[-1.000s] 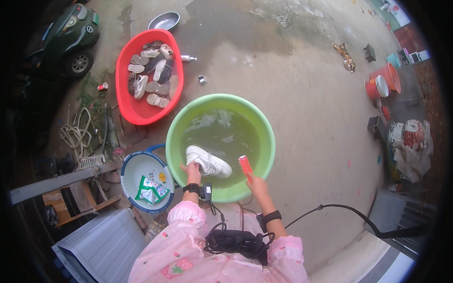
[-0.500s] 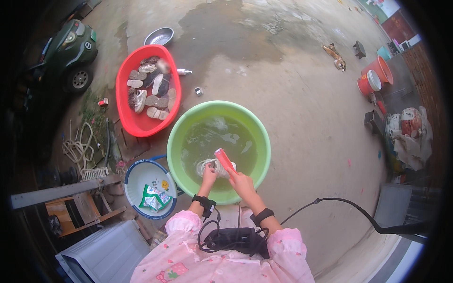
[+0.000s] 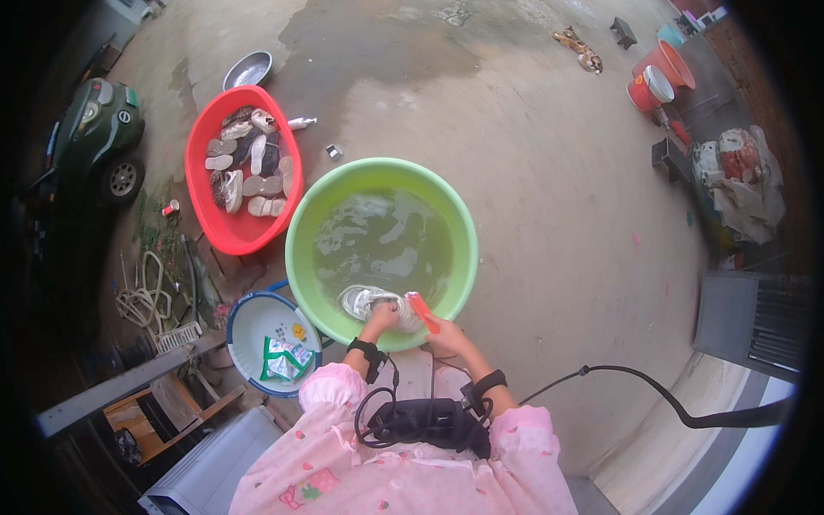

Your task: The person cleans a shoe using a brush and soapy water in a basin. The person scrubs the exterior and interior surfaces of the shoe and then rinses it in a second basin.

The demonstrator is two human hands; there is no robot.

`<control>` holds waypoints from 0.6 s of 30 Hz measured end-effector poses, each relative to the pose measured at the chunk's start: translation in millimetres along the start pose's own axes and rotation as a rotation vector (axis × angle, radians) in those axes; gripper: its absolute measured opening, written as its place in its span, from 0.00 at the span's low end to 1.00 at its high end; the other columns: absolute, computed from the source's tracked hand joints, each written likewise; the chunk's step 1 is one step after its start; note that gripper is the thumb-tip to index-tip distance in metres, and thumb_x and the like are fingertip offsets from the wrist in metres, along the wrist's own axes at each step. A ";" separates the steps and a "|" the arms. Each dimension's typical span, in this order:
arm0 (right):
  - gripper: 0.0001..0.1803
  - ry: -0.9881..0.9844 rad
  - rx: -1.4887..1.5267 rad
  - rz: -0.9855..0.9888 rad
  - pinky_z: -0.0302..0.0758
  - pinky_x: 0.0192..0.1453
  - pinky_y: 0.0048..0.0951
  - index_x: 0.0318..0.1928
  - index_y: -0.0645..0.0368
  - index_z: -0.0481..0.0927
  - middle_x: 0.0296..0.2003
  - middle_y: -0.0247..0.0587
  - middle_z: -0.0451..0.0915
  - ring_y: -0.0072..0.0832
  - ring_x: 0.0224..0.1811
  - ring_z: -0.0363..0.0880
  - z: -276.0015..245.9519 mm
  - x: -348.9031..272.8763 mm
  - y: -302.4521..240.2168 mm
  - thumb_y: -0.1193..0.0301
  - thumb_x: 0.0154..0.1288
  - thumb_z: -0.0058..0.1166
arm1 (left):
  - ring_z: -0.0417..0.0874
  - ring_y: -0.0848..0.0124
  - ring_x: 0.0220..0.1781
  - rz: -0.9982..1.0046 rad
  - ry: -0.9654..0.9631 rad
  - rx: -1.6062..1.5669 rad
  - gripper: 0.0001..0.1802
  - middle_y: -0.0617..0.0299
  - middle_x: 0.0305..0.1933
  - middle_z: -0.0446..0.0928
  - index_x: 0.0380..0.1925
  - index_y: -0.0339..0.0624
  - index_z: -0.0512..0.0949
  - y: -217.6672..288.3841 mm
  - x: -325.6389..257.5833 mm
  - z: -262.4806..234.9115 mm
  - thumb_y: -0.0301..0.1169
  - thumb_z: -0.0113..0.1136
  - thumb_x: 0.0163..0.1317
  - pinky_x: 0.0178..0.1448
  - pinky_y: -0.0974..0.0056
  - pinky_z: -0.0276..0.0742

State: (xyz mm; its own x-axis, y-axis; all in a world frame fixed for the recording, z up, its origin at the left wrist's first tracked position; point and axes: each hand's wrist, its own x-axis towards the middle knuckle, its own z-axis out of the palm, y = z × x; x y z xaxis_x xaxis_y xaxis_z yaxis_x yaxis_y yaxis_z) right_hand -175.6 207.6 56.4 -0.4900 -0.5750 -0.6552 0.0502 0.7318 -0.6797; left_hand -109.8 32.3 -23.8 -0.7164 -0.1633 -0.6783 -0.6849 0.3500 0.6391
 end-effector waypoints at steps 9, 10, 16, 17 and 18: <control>0.29 0.168 -0.065 -0.064 0.68 0.37 0.32 0.50 0.52 0.63 0.32 0.53 0.72 0.42 0.33 0.72 12.1 -24.2 -11.7 0.68 0.42 0.47 | 0.63 0.78 0.17 -0.075 -0.068 -0.745 0.10 0.68 0.17 0.66 0.23 0.37 0.71 -15.3 14.4 5.1 0.23 0.44 0.37 0.20 0.74 0.56; 0.28 0.174 -0.233 -0.023 0.69 0.35 0.34 0.50 0.51 0.63 0.29 0.52 0.73 0.43 0.31 0.72 9.0 -32.4 -20.2 0.69 0.42 0.46 | 0.63 0.78 0.17 -0.073 -0.077 -0.739 0.10 0.68 0.17 0.66 0.23 0.37 0.71 -7.7 9.6 1.1 0.23 0.44 0.37 0.20 0.74 0.56; 0.30 0.199 -0.366 -0.190 0.69 0.30 0.38 0.50 0.48 0.63 0.23 0.51 0.72 0.43 0.26 0.72 -0.6 -65.2 -46.4 0.73 0.39 0.44 | 0.65 0.75 0.25 -0.096 -0.053 -1.189 0.13 0.65 0.25 0.66 0.28 0.38 0.69 -9.4 -1.4 -17.6 0.25 0.42 0.38 0.29 0.73 0.59; 0.30 0.210 -0.365 -0.188 0.69 0.30 0.38 0.50 0.48 0.63 0.23 0.51 0.72 0.43 0.26 0.72 -0.3 -64.7 -43.9 0.73 0.39 0.44 | 0.66 0.74 0.29 -0.098 -0.069 -1.247 0.15 0.64 0.29 0.67 0.31 0.38 0.69 -3.8 -1.9 -20.2 0.25 0.42 0.38 0.33 0.71 0.61; 0.30 0.221 -0.325 -0.215 0.69 0.30 0.38 0.50 0.48 0.62 0.23 0.50 0.72 0.43 0.25 0.72 0.8 -62.5 -41.3 0.73 0.39 0.44 | 0.66 0.74 0.29 -0.093 -0.075 -1.242 0.15 0.64 0.29 0.67 0.31 0.38 0.69 1.8 -4.1 -20.7 0.25 0.42 0.38 0.33 0.71 0.61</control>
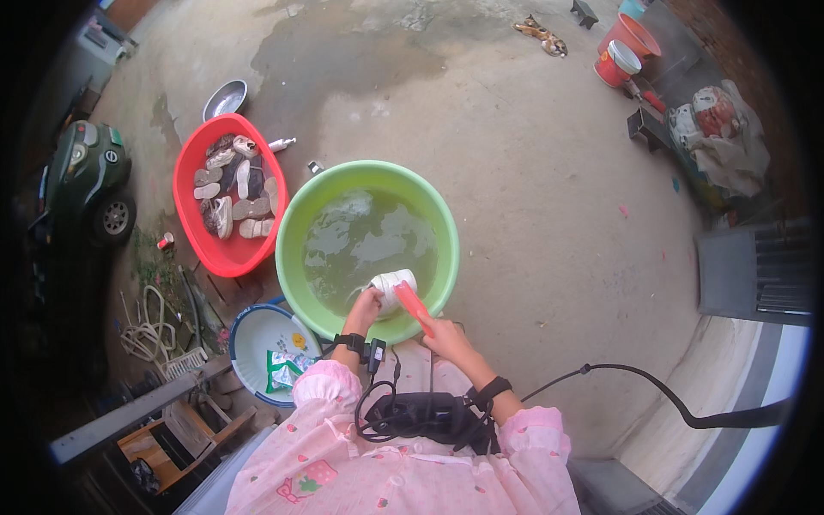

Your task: The person cleans a shoe using a brush and soapy water in a basin. The person scrubs the exterior and interior surfaces of the shoe and then rinses it in a second basin.

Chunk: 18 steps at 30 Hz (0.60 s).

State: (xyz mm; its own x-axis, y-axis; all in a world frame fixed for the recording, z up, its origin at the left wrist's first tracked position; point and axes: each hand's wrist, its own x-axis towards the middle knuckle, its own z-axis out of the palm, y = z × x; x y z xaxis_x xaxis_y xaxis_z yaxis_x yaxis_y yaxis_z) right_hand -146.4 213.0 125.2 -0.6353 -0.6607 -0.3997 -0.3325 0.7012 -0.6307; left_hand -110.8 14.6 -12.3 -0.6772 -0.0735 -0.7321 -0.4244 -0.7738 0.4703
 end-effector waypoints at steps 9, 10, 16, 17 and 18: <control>0.30 0.113 -0.124 -0.011 0.69 0.29 0.37 0.53 0.49 0.58 0.22 0.50 0.71 0.43 0.24 0.71 20.6 39.0 -23.6 0.72 0.44 0.44 | 0.60 0.68 0.54 -0.005 -0.017 -0.154 0.21 0.62 0.52 0.60 0.49 0.45 0.59 4.1 -27.2 26.6 0.43 0.28 0.60 0.55 0.63 0.54; 0.30 0.090 -0.174 -0.019 0.69 0.28 0.36 0.53 0.48 0.57 0.22 0.50 0.71 0.43 0.24 0.71 23.2 39.0 -26.1 0.73 0.44 0.44 | 0.60 0.68 0.54 -0.003 -0.011 -0.155 0.21 0.62 0.52 0.60 0.49 0.45 0.59 5.0 -26.4 21.0 0.43 0.28 0.60 0.55 0.63 0.54; 0.28 0.062 -0.270 -0.078 0.70 0.23 0.36 0.51 0.52 0.60 0.21 0.50 0.71 0.42 0.20 0.72 34.1 13.3 -35.5 0.75 0.43 0.45 | 0.61 0.67 0.54 0.082 0.106 -0.351 0.21 0.59 0.52 0.60 0.50 0.41 0.56 6.3 -30.4 1.5 0.39 0.26 0.60 0.56 0.59 0.55; 0.28 0.060 -0.269 -0.082 0.70 0.23 0.36 0.51 0.52 0.60 0.21 0.50 0.71 0.42 0.20 0.72 38.9 22.4 -34.8 0.75 0.43 0.45 | 0.61 0.67 0.54 0.085 0.110 -0.352 0.21 0.59 0.52 0.60 0.50 0.41 0.56 4.5 -33.6 2.8 0.39 0.26 0.60 0.56 0.59 0.55; 0.29 0.098 -0.246 -0.103 0.70 0.23 0.36 0.51 0.51 0.60 0.21 0.50 0.71 0.41 0.20 0.72 40.2 36.1 -35.0 0.75 0.43 0.45 | 0.60 0.66 0.54 0.085 0.086 -0.322 0.21 0.58 0.52 0.60 0.50 0.41 0.56 1.9 -36.6 6.1 0.39 0.26 0.60 0.56 0.59 0.55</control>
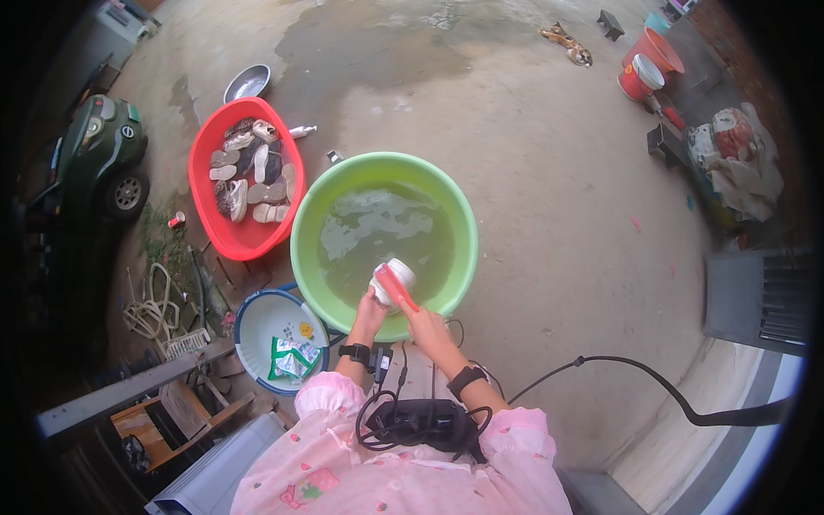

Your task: The person cleans a shoe using a brush and soapy water in a basin. The person scrubs the exterior and interior surfaces of the shoe and then rinses it in a second basin.

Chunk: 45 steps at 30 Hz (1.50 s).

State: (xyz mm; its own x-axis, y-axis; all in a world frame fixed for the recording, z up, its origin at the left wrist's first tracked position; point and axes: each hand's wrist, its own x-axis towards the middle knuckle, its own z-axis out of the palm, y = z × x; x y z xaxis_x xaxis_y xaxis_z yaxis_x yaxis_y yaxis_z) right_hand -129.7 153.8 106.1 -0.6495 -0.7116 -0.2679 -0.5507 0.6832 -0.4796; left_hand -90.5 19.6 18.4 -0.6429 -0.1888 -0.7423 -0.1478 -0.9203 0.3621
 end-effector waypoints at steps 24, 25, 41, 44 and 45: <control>0.26 -0.325 0.084 0.078 0.69 0.28 0.38 0.49 0.50 0.63 0.21 0.52 0.72 0.44 0.24 0.72 -35.0 -12.7 -1.6 0.69 0.43 0.46 | 0.65 0.69 0.50 -0.061 -0.029 0.208 0.21 0.56 0.48 0.64 0.48 0.36 0.59 -33.1 -8.0 -33.9 0.37 0.31 0.58 0.50 0.63 0.60; 0.26 -0.335 0.078 0.078 0.69 0.28 0.38 0.49 0.50 0.63 0.21 0.52 0.72 0.44 0.24 0.72 -32.6 -16.8 -0.5 0.69 0.43 0.46 | 0.65 0.69 0.49 -0.064 0.010 0.228 0.20 0.56 0.47 0.64 0.47 0.35 0.59 -38.6 -7.9 -38.1 0.36 0.32 0.58 0.50 0.64 0.60; 0.28 -0.508 -0.105 -0.006 0.69 0.28 0.39 0.50 0.52 0.62 0.20 0.50 0.73 0.43 0.23 0.73 -15.6 -17.5 -0.5 0.70 0.42 0.46 | 0.61 0.68 0.53 -0.119 -0.009 0.172 0.24 0.54 0.52 0.60 0.50 0.34 0.55 -76.2 -11.4 -65.4 0.39 0.30 0.58 0.55 0.64 0.55; 0.28 -0.448 -0.115 0.018 0.69 0.28 0.39 0.50 0.52 0.62 0.19 0.50 0.72 0.44 0.23 0.72 7.6 3.7 -0.8 0.70 0.42 0.46 | 0.61 0.67 0.53 -0.125 0.025 0.188 0.25 0.54 0.52 0.60 0.50 0.34 0.56 -81.3 -3.4 -67.7 0.40 0.27 0.59 0.55 0.63 0.53; 0.27 -0.399 -0.106 0.001 0.69 0.28 0.38 0.49 0.52 0.62 0.19 0.50 0.72 0.44 0.23 0.72 13.7 13.7 1.1 0.70 0.42 0.46 | 0.61 0.67 0.53 -0.089 -0.009 0.222 0.25 0.54 0.52 0.60 0.50 0.34 0.55 -80.8 -1.4 -65.9 0.41 0.26 0.59 0.56 0.64 0.53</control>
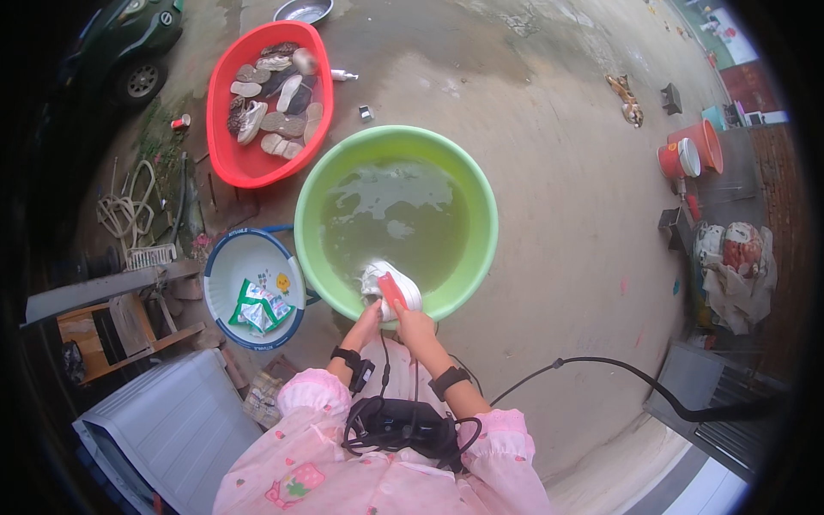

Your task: The person cleans a shoe using a brush and soapy water in a basin. The person scrubs the exterior and interior surfaces of the shoe and then rinses it in a second basin.

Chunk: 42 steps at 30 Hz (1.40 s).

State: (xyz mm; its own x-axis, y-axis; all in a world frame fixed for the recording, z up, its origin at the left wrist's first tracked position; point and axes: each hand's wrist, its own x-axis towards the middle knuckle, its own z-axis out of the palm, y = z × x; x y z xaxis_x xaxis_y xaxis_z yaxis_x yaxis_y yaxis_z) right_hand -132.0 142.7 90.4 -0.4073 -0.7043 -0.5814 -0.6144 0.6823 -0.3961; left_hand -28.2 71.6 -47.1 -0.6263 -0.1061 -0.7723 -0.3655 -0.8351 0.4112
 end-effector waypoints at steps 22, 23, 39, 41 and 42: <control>0.28 0.156 0.067 0.030 0.69 0.25 0.39 0.50 0.53 0.61 0.18 0.51 0.72 0.43 0.21 0.72 -30.7 -13.9 14.8 0.71 0.44 0.47 | 0.59 0.79 0.21 0.056 -0.046 -0.238 0.31 0.72 0.17 0.60 0.28 0.42 0.67 77.2 -18.9 63.7 0.59 0.26 0.53 0.29 0.76 0.55; 0.28 0.164 0.073 0.010 0.69 0.25 0.39 0.51 0.53 0.60 0.18 0.51 0.72 0.43 0.21 0.72 -34.2 -23.2 14.4 0.71 0.44 0.47 | 0.64 0.77 0.25 0.102 -0.123 -0.269 0.32 0.69 0.22 0.65 0.32 0.41 0.67 84.8 -17.5 57.2 0.59 0.25 0.53 0.33 0.74 0.58; 0.27 0.206 0.231 -0.052 0.68 0.25 0.38 0.50 0.51 0.62 0.19 0.51 0.72 0.42 0.22 0.72 -29.5 -8.7 -2.1 0.72 0.43 0.46 | 0.68 0.67 0.43 0.070 -0.230 -0.322 0.41 0.54 0.45 0.67 0.47 0.31 0.59 77.5 -7.7 -2.8 0.61 0.25 0.51 0.47 0.68 0.62; 0.28 0.226 0.224 -0.031 0.68 0.28 0.38 0.51 0.50 0.61 0.20 0.52 0.71 0.43 0.24 0.72 -32.6 -15.8 9.8 0.72 0.43 0.44 | 0.68 0.67 0.44 0.104 -0.211 -0.330 0.41 0.54 0.46 0.66 0.48 0.31 0.57 85.9 -5.7 0.7 0.61 0.25 0.51 0.48 0.68 0.61; 0.28 0.227 0.220 -0.024 0.68 0.28 0.38 0.51 0.50 0.61 0.20 0.52 0.71 0.43 0.24 0.72 -33.3 -18.3 11.4 0.72 0.43 0.44 | 0.68 0.68 0.45 0.145 -0.193 -0.338 0.42 0.54 0.47 0.65 0.49 0.30 0.56 90.8 -4.8 6.6 0.61 0.25 0.51 0.49 0.69 0.60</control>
State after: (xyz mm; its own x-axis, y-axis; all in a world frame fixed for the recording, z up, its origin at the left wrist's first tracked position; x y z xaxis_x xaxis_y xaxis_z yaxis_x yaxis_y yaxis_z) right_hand -154.1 156.8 120.2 -0.5503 -0.7297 -0.4059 -0.4749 0.6733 -0.5666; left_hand -62.9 -0.2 -2.9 -0.7839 -0.1597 -0.6000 -0.0372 -0.9526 0.3021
